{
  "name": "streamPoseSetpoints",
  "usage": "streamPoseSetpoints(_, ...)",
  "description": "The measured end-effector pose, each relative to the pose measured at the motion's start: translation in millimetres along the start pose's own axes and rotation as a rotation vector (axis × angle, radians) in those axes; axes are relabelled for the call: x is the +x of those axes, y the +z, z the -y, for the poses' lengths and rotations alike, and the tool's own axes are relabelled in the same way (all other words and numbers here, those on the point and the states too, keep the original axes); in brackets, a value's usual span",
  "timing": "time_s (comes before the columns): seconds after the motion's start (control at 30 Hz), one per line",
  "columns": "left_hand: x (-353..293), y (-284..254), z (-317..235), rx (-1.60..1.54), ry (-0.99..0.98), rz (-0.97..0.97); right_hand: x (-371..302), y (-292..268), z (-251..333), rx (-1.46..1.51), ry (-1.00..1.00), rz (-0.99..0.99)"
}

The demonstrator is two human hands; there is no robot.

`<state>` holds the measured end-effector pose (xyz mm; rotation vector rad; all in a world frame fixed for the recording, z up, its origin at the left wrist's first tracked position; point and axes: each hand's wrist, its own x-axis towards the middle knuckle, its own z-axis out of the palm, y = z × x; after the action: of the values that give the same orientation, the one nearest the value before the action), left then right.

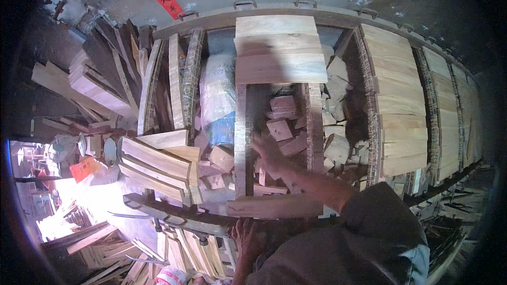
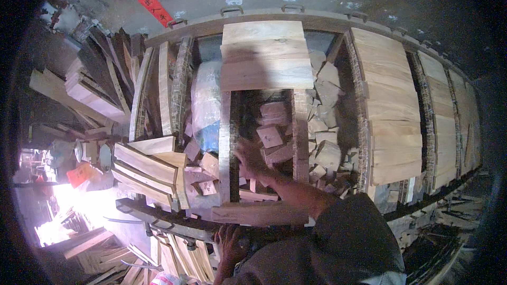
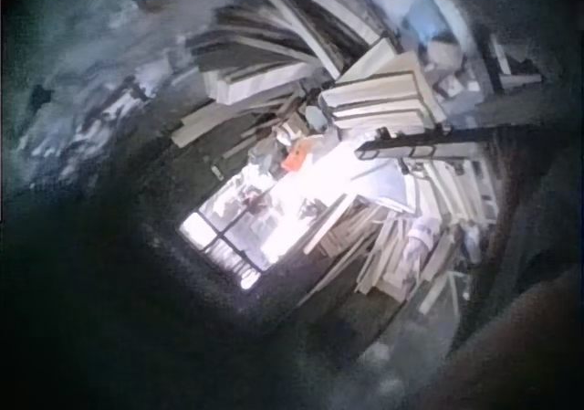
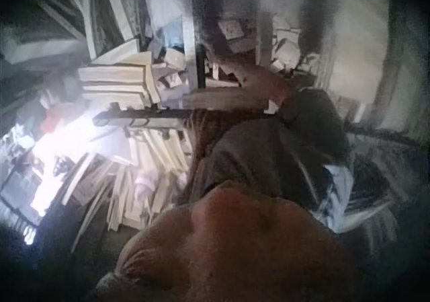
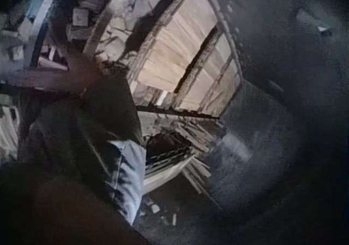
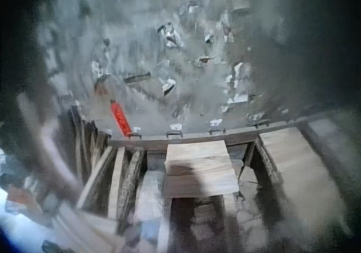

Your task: The person repeatedly picks up wooden planks from a pile on the floor and places them onto a metal rack. They handle the planks one at a time, arranging them in a stack on the rack throughout the clip.

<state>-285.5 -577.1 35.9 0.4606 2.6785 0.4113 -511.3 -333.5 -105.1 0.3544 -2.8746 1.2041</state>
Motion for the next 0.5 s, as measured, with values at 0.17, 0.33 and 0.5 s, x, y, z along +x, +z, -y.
streamPoseSetpoints(0.17,-6,23,15,-0.172,-0.02,-0.088,-77,-19,4,0.228,0.323,-0.001)
streamPoseSetpoints(0.33,56,3,-3,-0.303,0.066,-0.291,-35,-101,-116,0.213,0.347,-0.51)
streamPoseSetpoints(0.5,195,17,13,-0.299,-0.134,-0.28,40,-190,-193,0.24,0.581,-0.629)
